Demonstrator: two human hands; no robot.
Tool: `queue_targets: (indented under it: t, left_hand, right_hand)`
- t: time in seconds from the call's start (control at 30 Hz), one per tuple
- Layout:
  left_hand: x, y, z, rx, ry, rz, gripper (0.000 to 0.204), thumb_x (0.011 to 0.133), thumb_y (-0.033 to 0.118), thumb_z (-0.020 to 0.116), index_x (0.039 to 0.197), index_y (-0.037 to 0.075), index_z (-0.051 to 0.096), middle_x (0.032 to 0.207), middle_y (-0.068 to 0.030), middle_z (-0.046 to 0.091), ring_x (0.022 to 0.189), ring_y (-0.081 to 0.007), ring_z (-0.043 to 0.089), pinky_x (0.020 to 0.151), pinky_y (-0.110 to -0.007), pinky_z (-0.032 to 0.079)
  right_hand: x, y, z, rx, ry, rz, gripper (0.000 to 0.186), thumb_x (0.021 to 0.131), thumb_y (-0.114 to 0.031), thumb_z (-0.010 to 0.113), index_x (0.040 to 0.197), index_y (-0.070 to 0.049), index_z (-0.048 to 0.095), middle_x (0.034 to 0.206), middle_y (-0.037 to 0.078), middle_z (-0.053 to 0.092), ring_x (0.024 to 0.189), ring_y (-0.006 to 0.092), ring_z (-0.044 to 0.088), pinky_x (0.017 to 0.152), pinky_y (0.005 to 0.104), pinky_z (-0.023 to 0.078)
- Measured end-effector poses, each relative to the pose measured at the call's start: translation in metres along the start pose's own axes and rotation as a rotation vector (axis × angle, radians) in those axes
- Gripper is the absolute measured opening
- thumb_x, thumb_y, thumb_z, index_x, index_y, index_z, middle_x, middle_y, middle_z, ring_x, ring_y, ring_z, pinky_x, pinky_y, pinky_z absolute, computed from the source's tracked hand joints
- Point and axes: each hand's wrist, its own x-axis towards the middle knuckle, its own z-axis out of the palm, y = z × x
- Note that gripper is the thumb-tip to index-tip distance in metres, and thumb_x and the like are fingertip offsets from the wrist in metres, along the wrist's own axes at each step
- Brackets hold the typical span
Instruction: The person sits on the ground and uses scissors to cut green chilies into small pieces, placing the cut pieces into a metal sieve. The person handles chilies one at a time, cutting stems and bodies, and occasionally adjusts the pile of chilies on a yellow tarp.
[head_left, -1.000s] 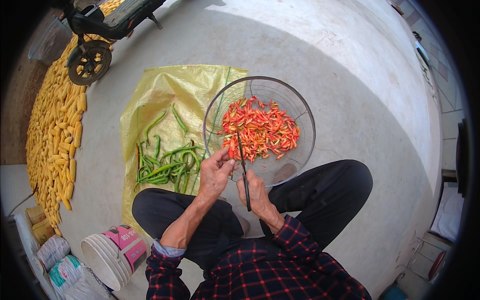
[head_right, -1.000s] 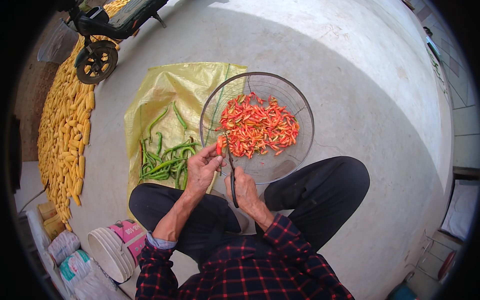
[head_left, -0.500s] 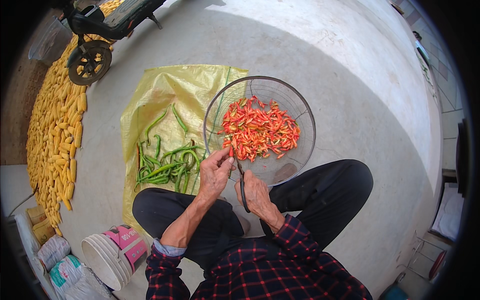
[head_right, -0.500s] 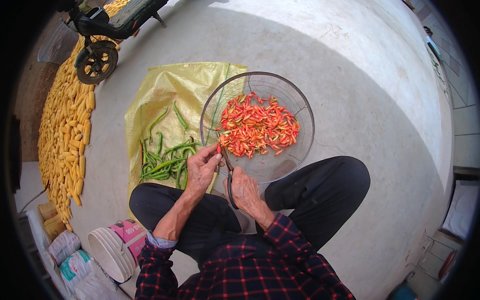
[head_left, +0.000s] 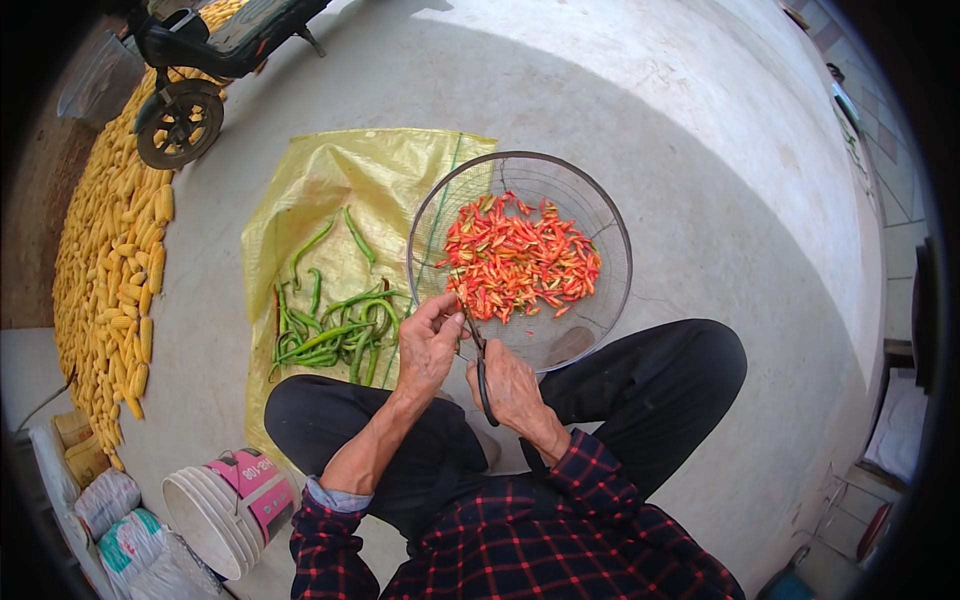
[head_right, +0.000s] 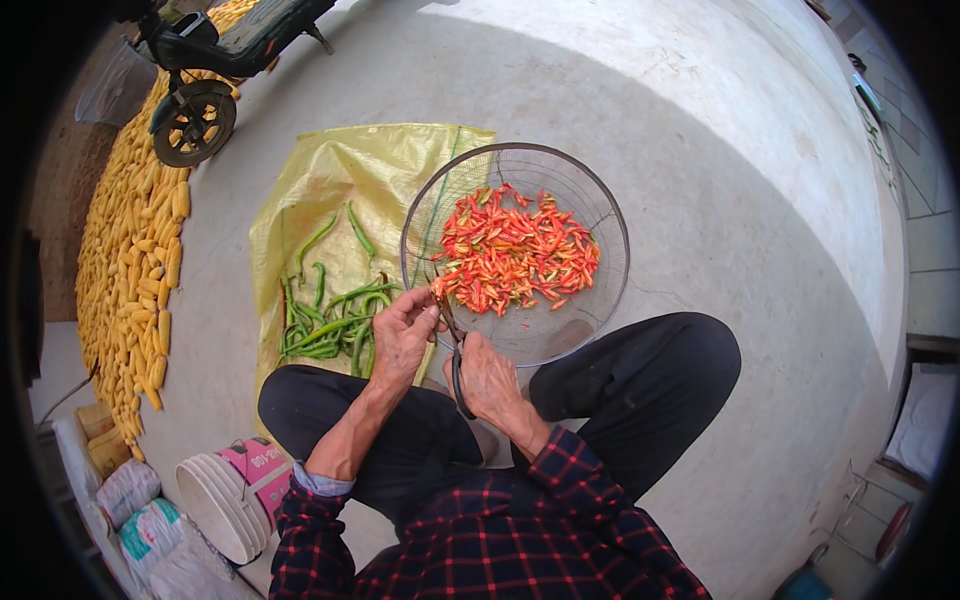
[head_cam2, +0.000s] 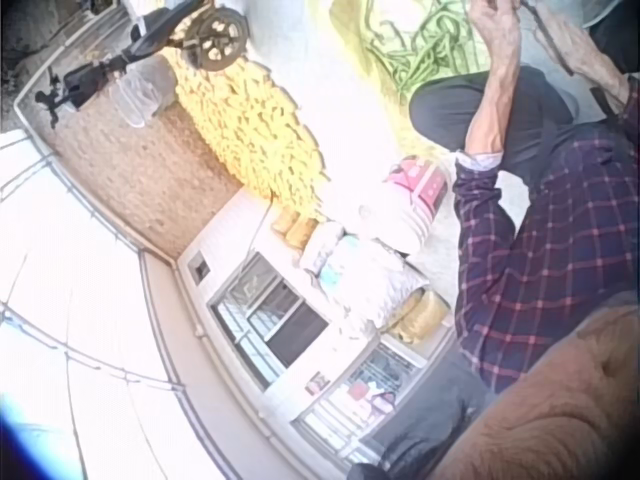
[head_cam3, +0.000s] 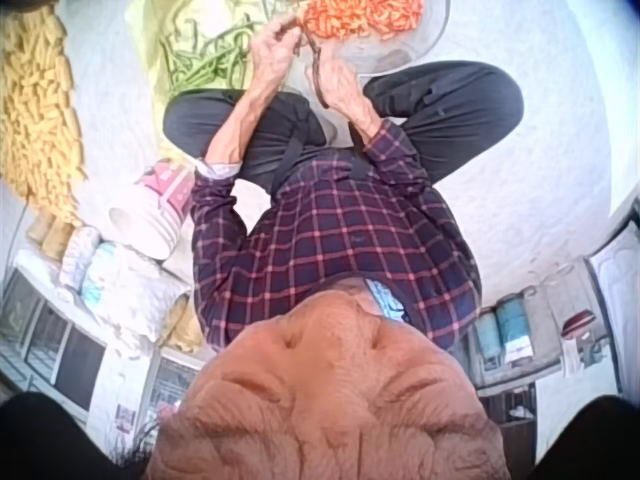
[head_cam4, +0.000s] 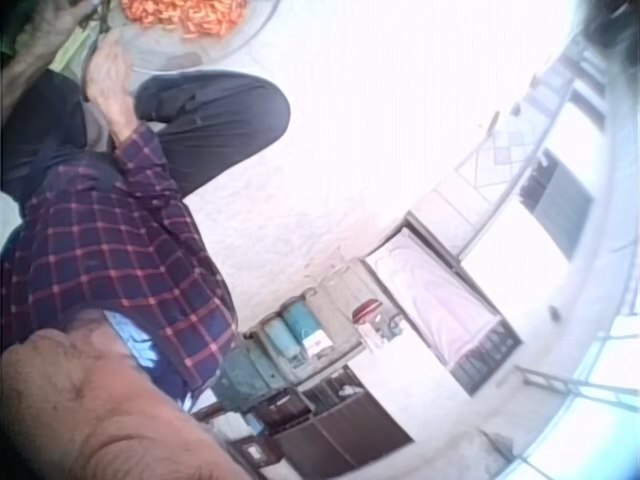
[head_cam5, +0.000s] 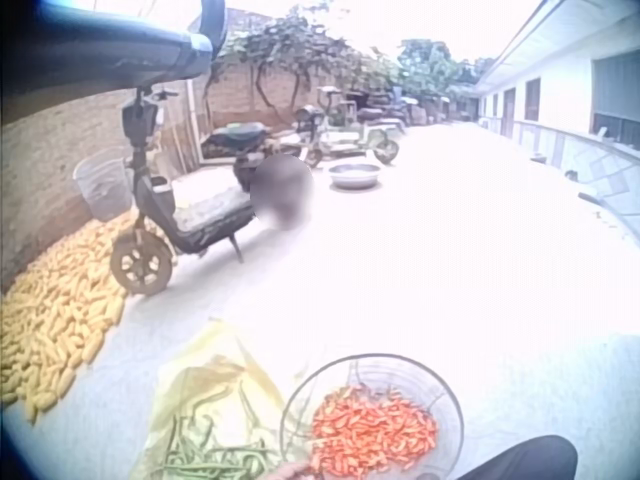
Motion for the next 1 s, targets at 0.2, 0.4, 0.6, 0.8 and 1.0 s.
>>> queue_targets:
  t: [0.2,0.4,0.6,0.8,1.0]
  left_hand:
    - [0.000,0.003,-0.001,-0.030,-0.008,0.001,0.035,0.092,-0.002,0.061,0.127,-0.006,0.059,0.093,-0.0077,0.070,0.075,-0.0109,0.064,0.065,-0.023,0.052]
    - [0.001,0.013,-0.004,-0.096,0.047,-0.058,0.028,0.093,-0.002,0.059,0.120,-0.008,0.060,0.090,-0.0105,0.070,0.072,-0.0113,0.064,0.066,-0.023,0.053]
    - [0.000,0.005,-0.002,-0.063,0.041,-0.003,0.021,0.092,0.001,0.062,0.112,-0.005,0.064,0.087,-0.0077,0.071,0.069,-0.0102,0.065,0.058,-0.020,0.046]
    - [0.000,0.014,-0.002,0.022,0.009,-0.024,0.022,0.096,0.003,0.057,0.112,-0.011,0.063,0.087,-0.0105,0.069,0.071,-0.0121,0.063,0.066,-0.025,0.053]
    - [0.004,0.009,-0.007,-0.017,0.017,0.013,0.024,0.097,0.005,0.057,0.114,-0.009,0.064,0.084,-0.0086,0.068,0.070,-0.0113,0.061,0.065,-0.025,0.052]
  right_hand:
    - [-0.002,0.006,0.008,0.027,0.070,-0.041,0.023,0.090,-0.014,0.061,0.084,0.003,0.046,0.063,0.026,0.056,0.061,0.0474,0.059,0.055,0.0527,0.046]
    - [0.002,0.006,0.001,0.118,0.017,-0.020,0.025,0.089,-0.016,0.061,0.086,0.004,0.047,0.069,0.030,0.059,0.064,0.0487,0.062,0.057,0.0537,0.049]
    - [-0.001,0.000,-0.001,0.033,0.024,-0.070,0.025,0.091,-0.016,0.061,0.089,0.004,0.046,0.074,0.029,0.057,0.066,0.0472,0.060,0.058,0.0524,0.047]
    - [-0.002,0.010,0.003,0.029,0.018,-0.047,0.023,0.091,-0.014,0.060,0.086,0.003,0.046,0.064,0.026,0.057,0.060,0.0474,0.059,0.055,0.0520,0.047]
    - [0.002,0.006,-0.003,0.115,-0.034,-0.025,0.025,0.090,-0.016,0.061,0.085,0.005,0.047,0.066,0.029,0.059,0.063,0.0471,0.062,0.058,0.0533,0.049]
